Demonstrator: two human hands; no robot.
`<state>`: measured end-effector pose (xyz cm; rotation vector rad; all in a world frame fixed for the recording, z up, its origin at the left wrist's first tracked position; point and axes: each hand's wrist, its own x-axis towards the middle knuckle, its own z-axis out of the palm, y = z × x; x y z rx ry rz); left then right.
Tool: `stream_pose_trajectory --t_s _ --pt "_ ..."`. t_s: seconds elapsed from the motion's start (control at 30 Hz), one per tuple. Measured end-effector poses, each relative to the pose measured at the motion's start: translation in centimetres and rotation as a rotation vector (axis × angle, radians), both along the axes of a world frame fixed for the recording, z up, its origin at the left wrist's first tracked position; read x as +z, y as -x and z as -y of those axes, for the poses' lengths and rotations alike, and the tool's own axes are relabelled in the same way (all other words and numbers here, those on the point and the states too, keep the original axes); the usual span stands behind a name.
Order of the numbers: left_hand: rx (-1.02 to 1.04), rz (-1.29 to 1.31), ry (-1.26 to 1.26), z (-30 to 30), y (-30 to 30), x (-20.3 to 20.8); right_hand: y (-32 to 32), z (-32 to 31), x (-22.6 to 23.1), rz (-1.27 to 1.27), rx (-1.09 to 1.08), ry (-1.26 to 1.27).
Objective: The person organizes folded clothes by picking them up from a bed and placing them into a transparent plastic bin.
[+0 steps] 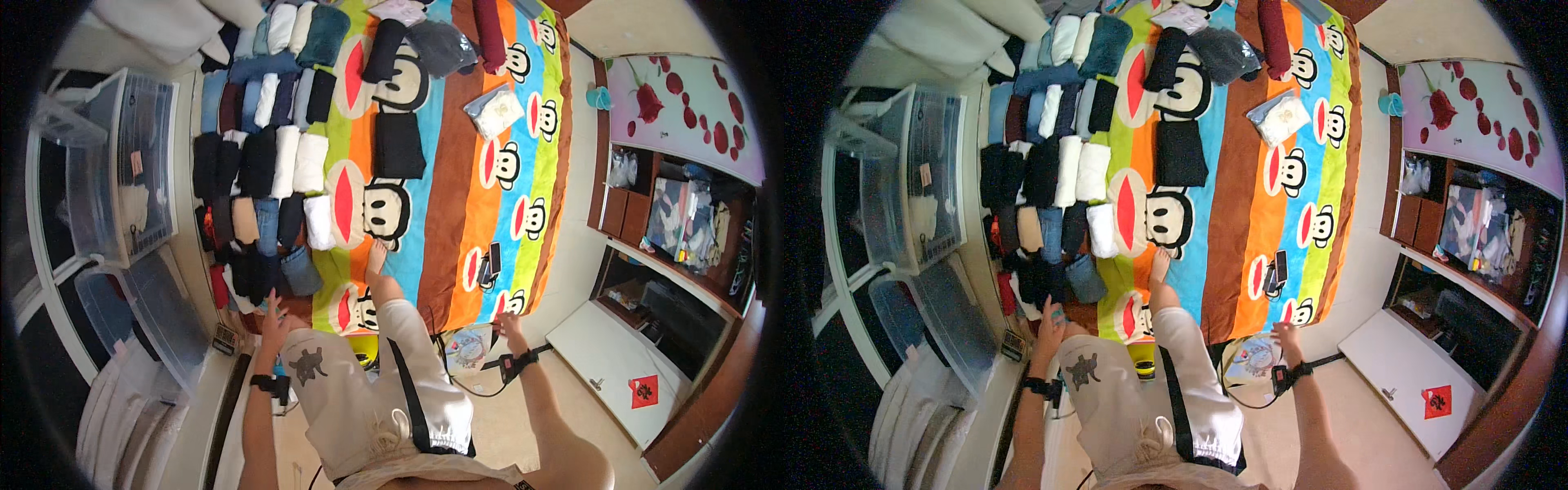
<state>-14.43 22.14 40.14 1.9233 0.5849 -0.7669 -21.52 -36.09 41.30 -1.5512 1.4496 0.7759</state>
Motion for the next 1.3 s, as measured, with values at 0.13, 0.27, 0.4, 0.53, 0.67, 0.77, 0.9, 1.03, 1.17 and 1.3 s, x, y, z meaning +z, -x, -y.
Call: stream_pose_trajectory --t_s 0.13,0.27,0.4,0.53,0.67,0.77,0.9,1.03,1.17,1.3 --pt "0.11 0.234 0.255 7.2 -6.9 0.3 -0.4 -1.3 1.3 0.035 -0.169 -0.159" --pt "0.046 0.169 0.255 13.0 -12.1 0.7 -2.4 -3.1 1.7 0.135 -0.176 -0.329" --pt "0.035 -0.058 0.074 12.4 -14.5 -5.4 -5.0 -6.6 1.0 -0.034 -0.055 -0.346" --pt "-0.018 0.085 0.097 13.2 -16.3 -14.6 -3.8 -5.8 -0.2 0.246 0.572 -0.014" --pt "-0.095 -0.077 0.161 15.5 -19.1 -19.1 -12.1 -9.5 3.7 0.151 0.443 0.125" --pt "-0.184 -0.135 0.101 18.0 -20.1 -21.7 -14.6 -9.1 4.3 0.176 0.424 0.038" --pt "-0.157 -0.268 0.056 19.8 -19.1 -23.7 -18.0 -7.9 3.8 0.034 0.454 -0.007" --pt "0.244 -0.597 0.213 22.8 -21.7 -25.3 -17.9 -9.1 -1.6 -0.046 0.742 0.068" --pt "0.649 -0.682 0.42 25.0 -22.0 -27.9 -19.4 -11.9 -3.3 -0.338 0.913 0.049" --pt "0.915 -0.699 0.551 30.6 -23.3 -35.8 -23.6 -9.0 -3.4 -0.339 0.888 0.173"
